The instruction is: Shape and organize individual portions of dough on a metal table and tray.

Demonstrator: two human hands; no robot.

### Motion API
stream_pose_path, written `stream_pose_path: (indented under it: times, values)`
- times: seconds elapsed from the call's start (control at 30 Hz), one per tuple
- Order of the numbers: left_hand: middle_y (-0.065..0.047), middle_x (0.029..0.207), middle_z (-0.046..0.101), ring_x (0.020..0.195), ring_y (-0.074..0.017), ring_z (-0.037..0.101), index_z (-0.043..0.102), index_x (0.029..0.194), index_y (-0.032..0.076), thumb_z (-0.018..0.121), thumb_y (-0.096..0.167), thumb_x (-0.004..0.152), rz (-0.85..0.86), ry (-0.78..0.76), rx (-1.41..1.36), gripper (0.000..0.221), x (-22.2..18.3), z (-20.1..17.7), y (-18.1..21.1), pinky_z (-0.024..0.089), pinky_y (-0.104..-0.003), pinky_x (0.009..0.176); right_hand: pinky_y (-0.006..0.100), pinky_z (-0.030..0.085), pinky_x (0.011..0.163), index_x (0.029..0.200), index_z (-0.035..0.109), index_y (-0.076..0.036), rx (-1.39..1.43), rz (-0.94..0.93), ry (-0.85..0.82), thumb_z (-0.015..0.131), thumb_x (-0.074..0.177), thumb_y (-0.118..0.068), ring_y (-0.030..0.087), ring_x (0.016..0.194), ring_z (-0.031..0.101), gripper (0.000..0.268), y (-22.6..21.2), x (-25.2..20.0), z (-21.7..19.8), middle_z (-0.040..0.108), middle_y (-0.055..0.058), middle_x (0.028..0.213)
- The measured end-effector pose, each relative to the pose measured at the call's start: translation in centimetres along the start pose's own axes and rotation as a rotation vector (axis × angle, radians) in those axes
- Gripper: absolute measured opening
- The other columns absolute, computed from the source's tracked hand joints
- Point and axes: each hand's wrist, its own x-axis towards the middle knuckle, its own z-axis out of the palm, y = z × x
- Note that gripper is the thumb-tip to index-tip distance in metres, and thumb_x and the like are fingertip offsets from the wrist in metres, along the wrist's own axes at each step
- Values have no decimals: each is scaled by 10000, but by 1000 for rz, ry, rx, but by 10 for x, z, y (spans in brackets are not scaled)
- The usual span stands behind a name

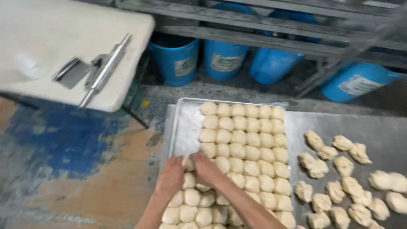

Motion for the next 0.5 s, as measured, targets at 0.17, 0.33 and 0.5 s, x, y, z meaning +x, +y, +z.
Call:
stream_pose_path:
  times: [0.17, 0.33, 0.5]
  values:
    - [-180, 1243, 691, 1155, -384, 660, 692, 1215, 70, 694, 130, 865, -144, -77, -131, 354, 11, 9, -59, 511, -454, 1028, 443, 454, 1068, 1417, 496, 6, -54, 76, -395, 628, 778, -13, 414, 1268, 545, 652, -29, -19, -43, 550, 242, 1410]
    - [-170, 1265, 644, 1089, -280, 635, 579, 1417, 44, 566, -17, 905, -331, 550, -294, 516, -47, -88, -3, 508, -368, 942, 357, 508, 1060, 1417, 537, 19, 581, 115, 213, 622, 949, -125, 254, 1260, 640, 497, 21, -152, -97, 646, 187, 1373]
    - [-122, 1258, 695, 1151, -184, 669, 603, 1406, 29, 591, 88, 1062, -232, 444, -536, 349, -31, 27, 60, 508, -298, 1007, 294, 569, 921, 1332, 640, 9, 750, 536, 591, 595, 987, -110, 155, 995, 726, 367, 169, -376, -94, 767, 116, 1120]
